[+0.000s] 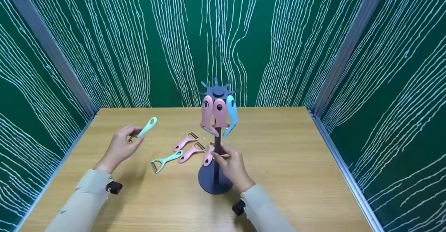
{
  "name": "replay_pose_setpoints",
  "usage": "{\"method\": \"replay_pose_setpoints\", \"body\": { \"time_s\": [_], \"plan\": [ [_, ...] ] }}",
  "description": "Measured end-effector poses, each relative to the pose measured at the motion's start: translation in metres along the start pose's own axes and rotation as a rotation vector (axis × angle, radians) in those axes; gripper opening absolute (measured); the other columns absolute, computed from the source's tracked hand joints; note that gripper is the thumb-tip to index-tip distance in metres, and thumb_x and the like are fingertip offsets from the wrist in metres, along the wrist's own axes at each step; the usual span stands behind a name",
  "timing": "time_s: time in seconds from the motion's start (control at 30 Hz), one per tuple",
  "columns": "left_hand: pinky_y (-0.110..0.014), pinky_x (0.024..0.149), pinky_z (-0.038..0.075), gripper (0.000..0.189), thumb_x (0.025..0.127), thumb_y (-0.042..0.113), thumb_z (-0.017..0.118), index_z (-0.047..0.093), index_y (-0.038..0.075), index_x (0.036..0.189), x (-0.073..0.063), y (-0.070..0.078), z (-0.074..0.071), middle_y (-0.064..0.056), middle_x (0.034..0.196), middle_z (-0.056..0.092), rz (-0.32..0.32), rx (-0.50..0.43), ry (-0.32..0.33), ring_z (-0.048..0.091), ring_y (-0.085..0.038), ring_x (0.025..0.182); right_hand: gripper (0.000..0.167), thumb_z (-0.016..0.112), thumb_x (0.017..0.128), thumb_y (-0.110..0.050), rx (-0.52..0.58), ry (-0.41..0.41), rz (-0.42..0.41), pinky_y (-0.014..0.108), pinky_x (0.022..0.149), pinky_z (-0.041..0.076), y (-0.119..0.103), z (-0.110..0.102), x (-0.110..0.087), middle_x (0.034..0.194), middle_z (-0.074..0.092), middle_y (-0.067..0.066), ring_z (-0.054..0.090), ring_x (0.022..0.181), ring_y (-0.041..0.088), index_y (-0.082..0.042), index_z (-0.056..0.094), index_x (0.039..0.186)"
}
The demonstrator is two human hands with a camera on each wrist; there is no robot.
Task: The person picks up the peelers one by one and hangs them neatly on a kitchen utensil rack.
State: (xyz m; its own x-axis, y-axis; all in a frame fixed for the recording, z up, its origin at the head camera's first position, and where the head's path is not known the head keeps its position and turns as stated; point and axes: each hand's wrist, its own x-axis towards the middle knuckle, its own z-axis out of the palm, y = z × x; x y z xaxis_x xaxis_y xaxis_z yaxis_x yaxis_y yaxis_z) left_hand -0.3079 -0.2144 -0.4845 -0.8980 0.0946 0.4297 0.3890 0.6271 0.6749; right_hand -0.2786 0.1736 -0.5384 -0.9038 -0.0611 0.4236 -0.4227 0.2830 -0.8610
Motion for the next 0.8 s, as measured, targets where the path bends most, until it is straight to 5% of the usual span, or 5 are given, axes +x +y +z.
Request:
{"method": "replay_pose_setpoints", "body": {
  "time_s": [0.43, 0.8],
  "plan": [
    [-0.034, 0.08, 0.056, 0.021, 0.098, 0.005, 0.078, 0.078, 0.005, 0.119, 0.008, 0.032, -0.001, -0.006, 0.108, 0.075, 0.148, 0.0, 0.044, 0.068, -0.021, 0.102, 0.016, 0.079, 0.094, 0.007, 0.014, 0.029, -0.09, 0.016, 0.073, 0.062, 0.001, 0.002, 0.001, 0.097, 0.081, 0.02, 0.074, 0.086, 0.004, 0.01, 0.076, 0.109],
    [-0.033, 0.084, 0.052, 0.023, 0.097, 0.003, 0.078, 0.078, 0.003, 0.12, 0.015, 0.057, 0.001, -0.008, 0.106, 0.076, 0.239, -0.035, 0.06, 0.068, -0.025, 0.101, 0.015, 0.079, 0.095, 0.005, -0.007, 0.02, -0.074, 0.018, 0.076, 0.063, 0.0, 0.001, 0.001, 0.099, 0.083, 0.016, 0.075, 0.087, 0.006, 0.006, 0.078, 0.109]
  ]
}}
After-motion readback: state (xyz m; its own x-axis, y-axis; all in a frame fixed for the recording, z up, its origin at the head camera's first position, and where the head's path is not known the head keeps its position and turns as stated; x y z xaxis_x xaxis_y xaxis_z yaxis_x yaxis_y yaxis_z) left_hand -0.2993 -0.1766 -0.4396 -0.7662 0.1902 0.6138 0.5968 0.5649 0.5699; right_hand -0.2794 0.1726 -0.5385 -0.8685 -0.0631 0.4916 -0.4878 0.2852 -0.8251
